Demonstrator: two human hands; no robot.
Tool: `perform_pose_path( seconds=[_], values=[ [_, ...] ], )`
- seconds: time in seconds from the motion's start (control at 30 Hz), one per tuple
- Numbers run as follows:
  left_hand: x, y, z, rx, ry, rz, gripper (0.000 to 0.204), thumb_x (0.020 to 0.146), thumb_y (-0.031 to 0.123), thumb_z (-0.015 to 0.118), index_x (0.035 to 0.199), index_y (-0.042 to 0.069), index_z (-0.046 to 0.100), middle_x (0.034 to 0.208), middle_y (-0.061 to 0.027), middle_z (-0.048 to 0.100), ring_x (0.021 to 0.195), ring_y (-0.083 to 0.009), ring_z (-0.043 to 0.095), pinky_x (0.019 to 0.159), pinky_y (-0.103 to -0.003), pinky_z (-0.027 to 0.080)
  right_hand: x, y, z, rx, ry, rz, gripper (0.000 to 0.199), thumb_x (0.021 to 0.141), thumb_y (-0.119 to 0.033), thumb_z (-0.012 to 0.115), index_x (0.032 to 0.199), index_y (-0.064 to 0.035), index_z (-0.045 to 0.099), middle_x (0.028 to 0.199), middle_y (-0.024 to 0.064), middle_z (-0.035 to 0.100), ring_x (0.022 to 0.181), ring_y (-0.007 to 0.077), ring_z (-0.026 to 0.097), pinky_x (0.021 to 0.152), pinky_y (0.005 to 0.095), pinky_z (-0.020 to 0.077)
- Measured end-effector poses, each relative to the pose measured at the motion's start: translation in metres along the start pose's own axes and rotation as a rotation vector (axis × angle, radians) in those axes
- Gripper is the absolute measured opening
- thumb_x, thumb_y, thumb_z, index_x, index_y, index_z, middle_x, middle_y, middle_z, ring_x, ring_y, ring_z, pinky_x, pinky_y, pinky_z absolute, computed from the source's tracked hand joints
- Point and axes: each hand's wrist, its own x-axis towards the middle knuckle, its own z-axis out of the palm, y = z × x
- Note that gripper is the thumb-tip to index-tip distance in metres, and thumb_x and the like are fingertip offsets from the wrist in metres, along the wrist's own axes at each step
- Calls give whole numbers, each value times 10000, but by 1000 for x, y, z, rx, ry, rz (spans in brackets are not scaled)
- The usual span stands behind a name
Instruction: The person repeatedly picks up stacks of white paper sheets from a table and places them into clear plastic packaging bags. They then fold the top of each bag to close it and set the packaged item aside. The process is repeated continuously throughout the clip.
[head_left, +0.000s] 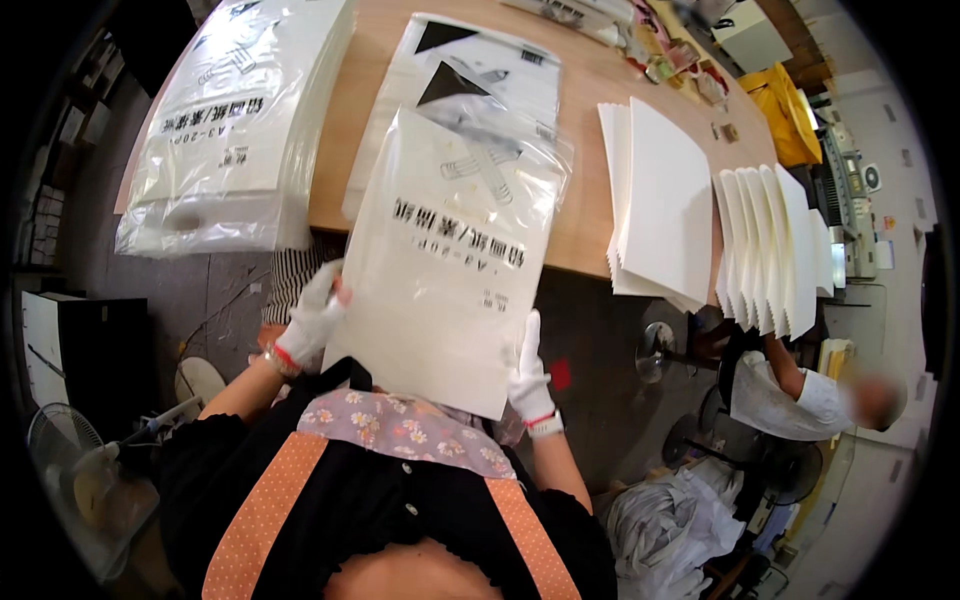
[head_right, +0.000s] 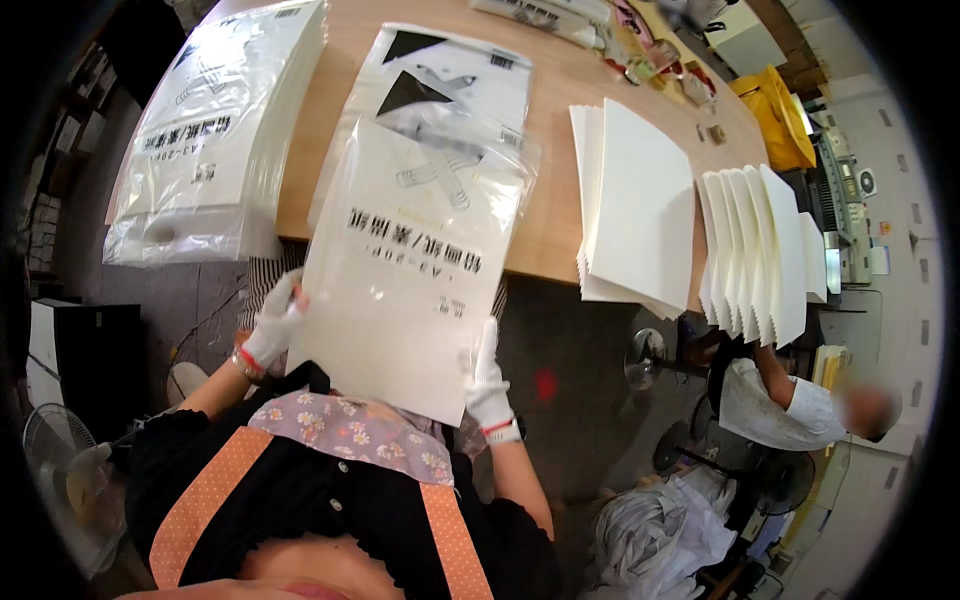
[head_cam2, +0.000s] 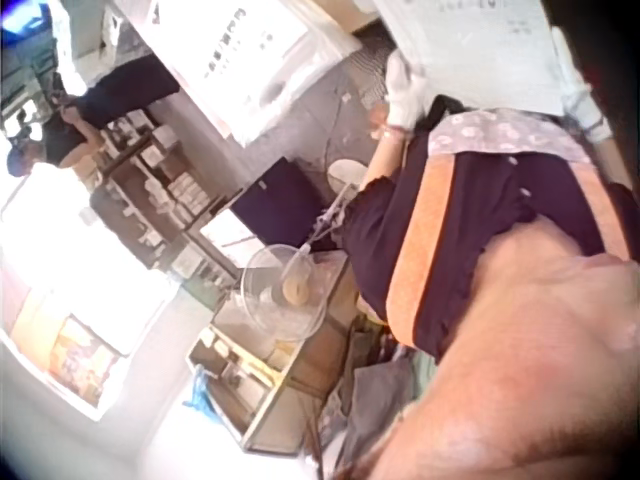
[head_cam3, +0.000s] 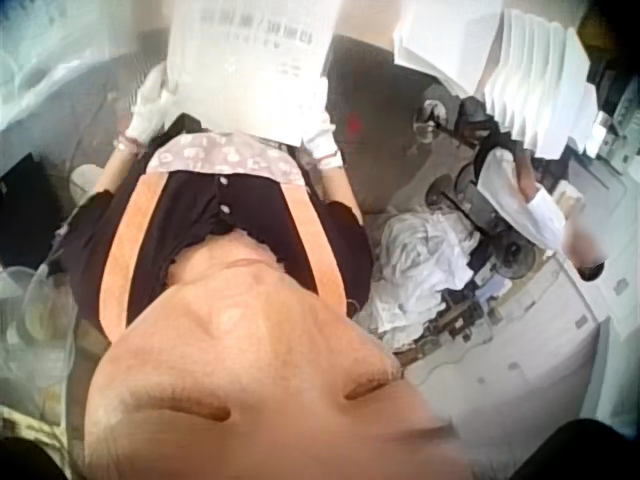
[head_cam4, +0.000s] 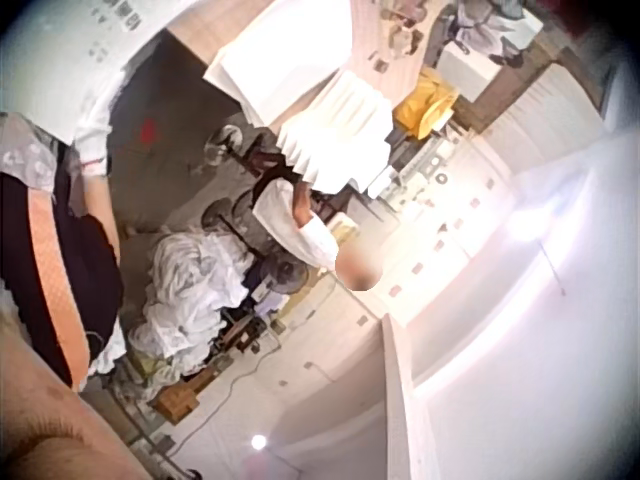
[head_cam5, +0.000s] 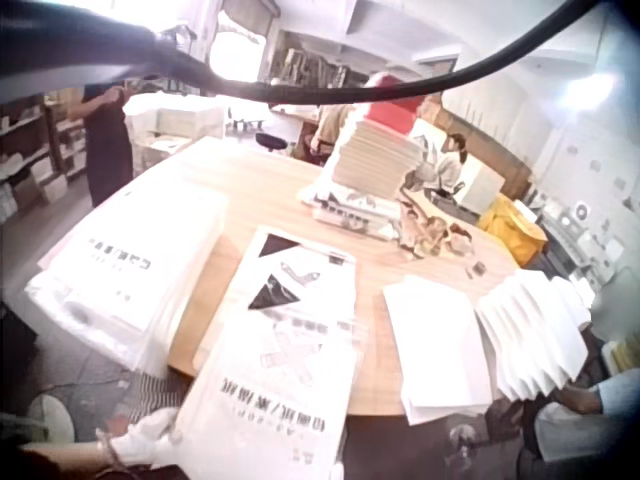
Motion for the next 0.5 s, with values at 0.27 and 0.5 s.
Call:
perform_pose_path(
  seconds=[0.27,0.5],
  values=[
    [-66,22,-21,287,-433,566,181,674,-50,657,695,17,490,1140,-183,552,1047,-321,565,825,-356,483,-49,19,14,-317,209,-261,421,903,-1,388,1302,128,351,1088,239,604,903,283,643,771,347,506],
    [-12,12,11,62,-26,302,111,742,-55,428,817,28,425,719,-85,515,626,-179,506,590,-298,440,-23,-8,-33,81,441,37,431,942,-91,420,1355,5,345,1037,166,618,889,217,628,821,343,508]
  ],
)
